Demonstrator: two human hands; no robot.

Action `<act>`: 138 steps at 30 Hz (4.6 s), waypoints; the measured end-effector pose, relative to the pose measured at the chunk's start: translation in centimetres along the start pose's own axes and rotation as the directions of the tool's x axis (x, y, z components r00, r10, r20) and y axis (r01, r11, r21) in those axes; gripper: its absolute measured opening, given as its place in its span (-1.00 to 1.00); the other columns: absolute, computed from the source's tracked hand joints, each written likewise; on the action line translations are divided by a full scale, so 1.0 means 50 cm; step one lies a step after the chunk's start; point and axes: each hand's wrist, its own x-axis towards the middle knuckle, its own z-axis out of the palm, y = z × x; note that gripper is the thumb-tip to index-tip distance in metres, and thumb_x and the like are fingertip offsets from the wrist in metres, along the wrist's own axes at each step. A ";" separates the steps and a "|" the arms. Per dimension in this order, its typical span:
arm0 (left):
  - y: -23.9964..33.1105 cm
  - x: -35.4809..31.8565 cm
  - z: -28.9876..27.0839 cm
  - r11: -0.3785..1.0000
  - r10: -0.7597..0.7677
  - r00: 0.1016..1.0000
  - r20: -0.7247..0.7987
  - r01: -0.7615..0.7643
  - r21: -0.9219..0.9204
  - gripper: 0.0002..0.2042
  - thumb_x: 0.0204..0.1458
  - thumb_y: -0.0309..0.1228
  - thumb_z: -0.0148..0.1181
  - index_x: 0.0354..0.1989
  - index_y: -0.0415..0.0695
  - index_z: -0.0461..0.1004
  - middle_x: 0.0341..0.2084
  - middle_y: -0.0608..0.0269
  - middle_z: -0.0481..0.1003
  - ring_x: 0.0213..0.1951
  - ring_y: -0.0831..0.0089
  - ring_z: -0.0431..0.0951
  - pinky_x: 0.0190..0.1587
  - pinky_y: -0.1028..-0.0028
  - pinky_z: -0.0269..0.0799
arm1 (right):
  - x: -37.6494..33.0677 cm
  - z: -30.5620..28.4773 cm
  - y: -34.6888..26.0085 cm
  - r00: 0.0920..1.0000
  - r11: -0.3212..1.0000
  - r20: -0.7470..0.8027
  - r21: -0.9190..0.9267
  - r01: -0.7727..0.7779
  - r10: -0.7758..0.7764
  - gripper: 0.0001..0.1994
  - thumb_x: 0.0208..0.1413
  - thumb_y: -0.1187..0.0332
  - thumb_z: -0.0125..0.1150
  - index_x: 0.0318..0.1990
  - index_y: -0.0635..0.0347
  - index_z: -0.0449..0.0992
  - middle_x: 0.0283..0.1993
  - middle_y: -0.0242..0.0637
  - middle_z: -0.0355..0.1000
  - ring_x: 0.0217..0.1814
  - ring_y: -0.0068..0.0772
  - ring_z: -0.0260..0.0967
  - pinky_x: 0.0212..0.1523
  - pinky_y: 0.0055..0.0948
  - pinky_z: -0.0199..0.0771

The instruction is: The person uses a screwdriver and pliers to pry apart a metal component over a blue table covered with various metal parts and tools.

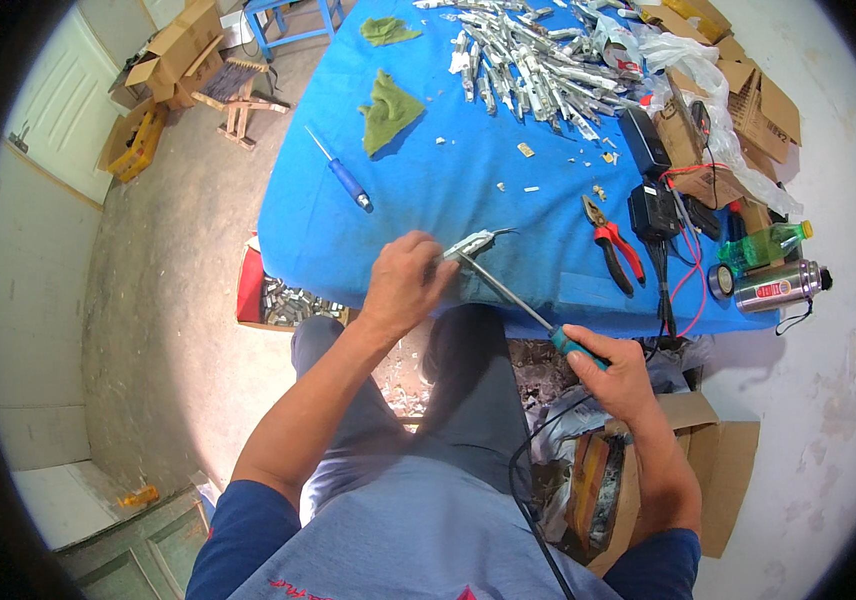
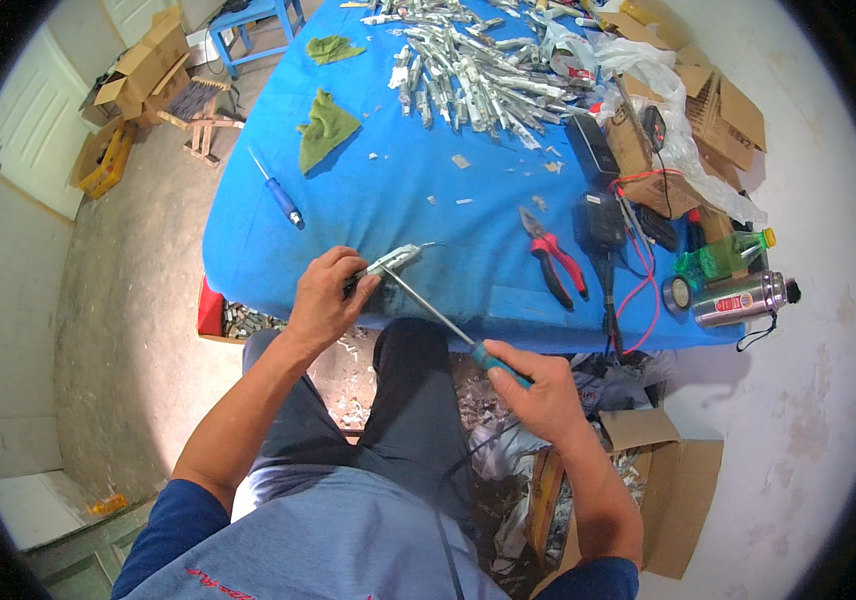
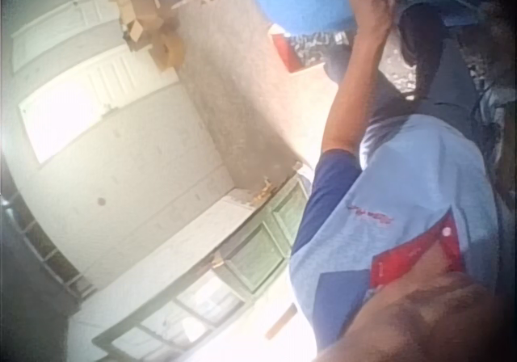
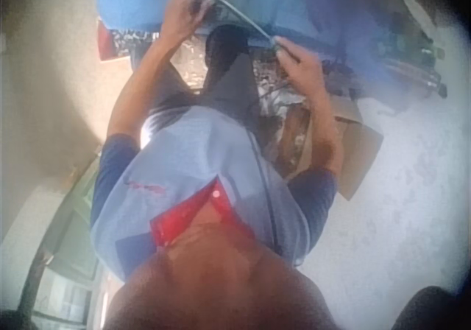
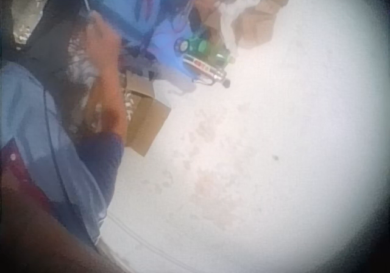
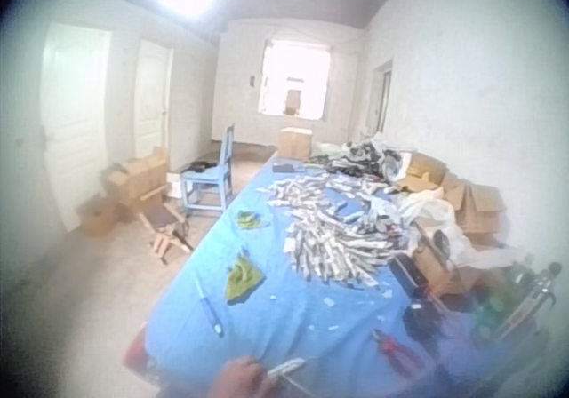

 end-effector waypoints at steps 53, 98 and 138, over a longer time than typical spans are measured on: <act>-0.055 -0.019 -0.133 0.994 -0.034 0.947 0.318 0.065 -0.087 -0.78 0.07 -0.53 0.25 -0.10 -0.28 0.53 -0.01 0.04 0.48 0.00 0.12 0.54 0.06 0.27 0.47 | -0.004 0.074 -0.014 0.916 0.915 -0.150 -0.223 0.336 -0.373 -0.71 0.07 0.51 0.29 -0.02 0.25 0.63 -0.14 -0.04 0.62 -0.14 -0.09 0.62 -0.11 -0.30 0.62; -0.060 -0.053 -0.062 0.990 0.087 0.993 -0.083 -0.077 0.119 -0.82 -0.09 -0.60 0.28 -0.27 -0.16 0.54 -0.24 0.17 0.53 -0.16 0.12 0.53 -0.11 0.22 0.39 | -0.012 0.092 0.064 0.915 0.927 -0.187 -0.192 0.324 -0.358 -0.69 -0.01 0.57 0.34 -0.04 0.28 0.63 -0.13 -0.03 0.61 -0.12 -0.14 0.63 -0.09 -0.33 0.59; -0.061 -0.049 -0.064 0.991 0.015 1.000 -0.013 -0.013 0.131 -0.87 0.05 -0.55 0.26 -0.22 -0.22 0.59 -0.20 0.10 0.56 -0.11 0.06 0.56 -0.05 0.21 0.46 | 0.020 0.047 -0.003 0.884 0.853 -0.055 -0.298 0.429 -0.463 -0.68 0.12 0.49 0.34 0.05 0.30 0.60 -0.22 -0.13 0.62 -0.25 -0.30 0.60 -0.23 -0.42 0.55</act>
